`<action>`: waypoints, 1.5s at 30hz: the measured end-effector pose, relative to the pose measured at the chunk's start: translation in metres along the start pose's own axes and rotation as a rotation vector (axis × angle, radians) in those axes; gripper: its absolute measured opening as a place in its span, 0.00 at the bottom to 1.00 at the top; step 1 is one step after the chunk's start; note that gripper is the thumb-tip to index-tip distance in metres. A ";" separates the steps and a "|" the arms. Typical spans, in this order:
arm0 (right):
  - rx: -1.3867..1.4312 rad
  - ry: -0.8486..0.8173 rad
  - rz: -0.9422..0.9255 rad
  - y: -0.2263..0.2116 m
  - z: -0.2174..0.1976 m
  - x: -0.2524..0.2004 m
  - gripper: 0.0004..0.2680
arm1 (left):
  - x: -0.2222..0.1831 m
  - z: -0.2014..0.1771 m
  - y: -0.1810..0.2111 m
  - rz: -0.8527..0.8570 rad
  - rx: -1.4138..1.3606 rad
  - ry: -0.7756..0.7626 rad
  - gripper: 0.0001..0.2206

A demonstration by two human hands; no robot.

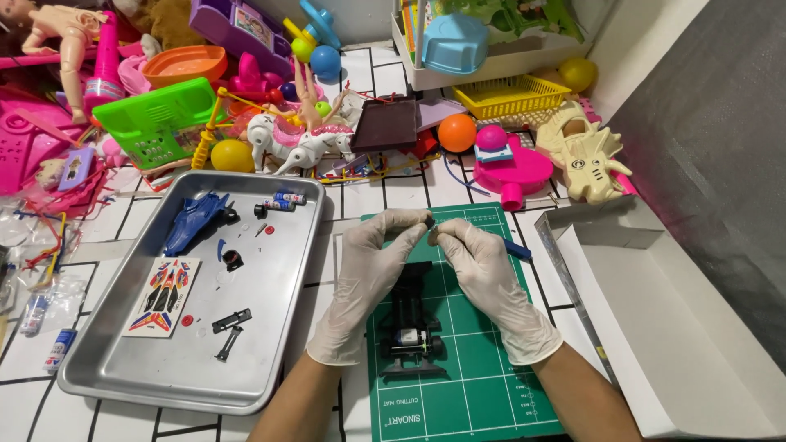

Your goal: Assembling a miniature toy car chassis by installing the motor and gears on a cutting mat.

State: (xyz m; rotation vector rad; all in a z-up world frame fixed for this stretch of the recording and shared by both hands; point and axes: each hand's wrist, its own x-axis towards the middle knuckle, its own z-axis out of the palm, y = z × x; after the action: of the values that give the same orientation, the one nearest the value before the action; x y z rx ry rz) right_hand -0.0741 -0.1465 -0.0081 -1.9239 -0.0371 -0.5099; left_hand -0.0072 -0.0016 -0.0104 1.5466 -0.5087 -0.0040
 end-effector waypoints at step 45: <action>0.079 -0.055 0.141 0.015 0.003 -0.005 0.10 | -0.004 0.003 -0.018 -0.035 -0.075 -0.074 0.11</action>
State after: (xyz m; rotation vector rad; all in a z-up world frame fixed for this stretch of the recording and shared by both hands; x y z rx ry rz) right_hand -0.0737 -0.1487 -0.0238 -1.8476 0.0428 -0.3561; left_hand -0.0061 -0.0039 -0.0288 1.4861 -0.5340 -0.1068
